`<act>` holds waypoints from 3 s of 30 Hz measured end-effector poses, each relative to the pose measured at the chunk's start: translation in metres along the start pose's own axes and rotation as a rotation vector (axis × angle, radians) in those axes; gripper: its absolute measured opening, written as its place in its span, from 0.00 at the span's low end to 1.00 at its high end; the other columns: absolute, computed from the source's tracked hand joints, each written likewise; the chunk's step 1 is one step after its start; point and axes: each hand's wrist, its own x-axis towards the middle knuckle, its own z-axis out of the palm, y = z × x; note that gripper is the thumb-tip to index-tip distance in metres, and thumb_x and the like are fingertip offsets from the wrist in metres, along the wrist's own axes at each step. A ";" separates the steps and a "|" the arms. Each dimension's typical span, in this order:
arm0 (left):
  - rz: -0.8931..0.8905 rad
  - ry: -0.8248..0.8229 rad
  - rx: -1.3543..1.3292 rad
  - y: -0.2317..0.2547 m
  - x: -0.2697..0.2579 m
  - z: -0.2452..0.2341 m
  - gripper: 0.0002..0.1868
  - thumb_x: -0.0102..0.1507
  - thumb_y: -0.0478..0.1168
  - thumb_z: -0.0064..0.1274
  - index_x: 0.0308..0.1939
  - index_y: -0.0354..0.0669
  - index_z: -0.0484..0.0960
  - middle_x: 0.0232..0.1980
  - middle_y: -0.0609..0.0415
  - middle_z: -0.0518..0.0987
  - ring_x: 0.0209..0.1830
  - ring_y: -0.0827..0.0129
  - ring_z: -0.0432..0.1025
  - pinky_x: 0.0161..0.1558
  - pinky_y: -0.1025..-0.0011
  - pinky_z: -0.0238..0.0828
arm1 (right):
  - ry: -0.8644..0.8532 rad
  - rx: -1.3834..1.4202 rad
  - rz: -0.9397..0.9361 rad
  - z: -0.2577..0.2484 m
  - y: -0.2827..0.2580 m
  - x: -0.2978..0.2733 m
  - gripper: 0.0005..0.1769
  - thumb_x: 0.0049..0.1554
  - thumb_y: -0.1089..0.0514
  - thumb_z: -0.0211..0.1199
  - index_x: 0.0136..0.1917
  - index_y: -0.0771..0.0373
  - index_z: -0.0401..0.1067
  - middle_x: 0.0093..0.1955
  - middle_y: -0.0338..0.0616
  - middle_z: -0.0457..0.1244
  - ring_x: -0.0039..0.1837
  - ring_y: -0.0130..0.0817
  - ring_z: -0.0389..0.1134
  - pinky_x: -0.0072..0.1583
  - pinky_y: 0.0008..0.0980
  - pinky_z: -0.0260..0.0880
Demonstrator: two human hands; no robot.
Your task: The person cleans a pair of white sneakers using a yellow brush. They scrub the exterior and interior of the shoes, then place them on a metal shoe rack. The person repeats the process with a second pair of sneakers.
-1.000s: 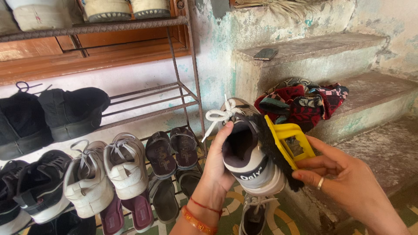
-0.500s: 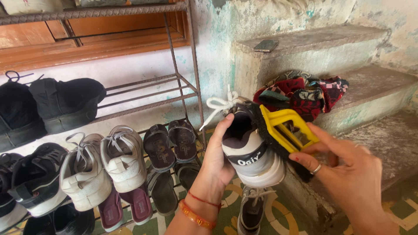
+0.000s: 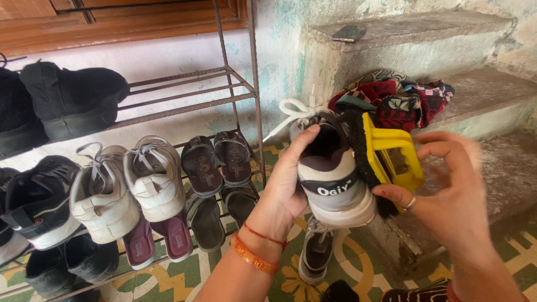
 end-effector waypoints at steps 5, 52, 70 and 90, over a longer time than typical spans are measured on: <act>0.051 0.006 -0.085 -0.008 0.008 -0.006 0.22 0.60 0.48 0.61 0.53 0.40 0.81 0.46 0.48 0.84 0.42 0.63 0.79 0.48 0.62 0.79 | -0.164 0.618 0.009 0.012 0.002 -0.010 0.46 0.42 0.62 0.80 0.64 0.58 0.52 0.60 0.50 0.65 0.63 0.37 0.70 0.62 0.36 0.76; 0.308 0.003 1.496 -0.046 -0.020 0.054 0.56 0.43 0.43 0.72 0.75 0.55 0.63 0.55 0.46 0.82 0.53 0.57 0.80 0.53 0.64 0.76 | -0.171 0.579 0.340 -0.038 0.067 0.015 0.40 0.40 0.64 0.76 0.67 0.59 0.71 0.56 0.38 0.73 0.54 0.29 0.75 0.56 0.30 0.77; 1.180 -0.071 2.118 -0.079 0.001 0.017 0.21 0.57 0.36 0.52 0.55 0.38 0.74 0.67 0.40 0.74 0.50 0.51 0.74 0.50 0.56 0.67 | -0.083 0.182 0.315 -0.044 0.037 0.022 0.39 0.42 0.59 0.81 0.67 0.56 0.72 0.54 0.41 0.72 0.54 0.30 0.71 0.56 0.30 0.72; 1.109 -0.084 1.935 -0.066 -0.008 0.024 0.28 0.48 0.35 0.62 0.51 0.34 0.74 0.56 0.39 0.80 0.47 0.50 0.76 0.47 0.56 0.68 | -0.219 0.250 0.374 -0.043 0.064 0.020 0.43 0.39 0.59 0.82 0.68 0.53 0.73 0.52 0.41 0.73 0.42 0.28 0.64 0.43 0.32 0.66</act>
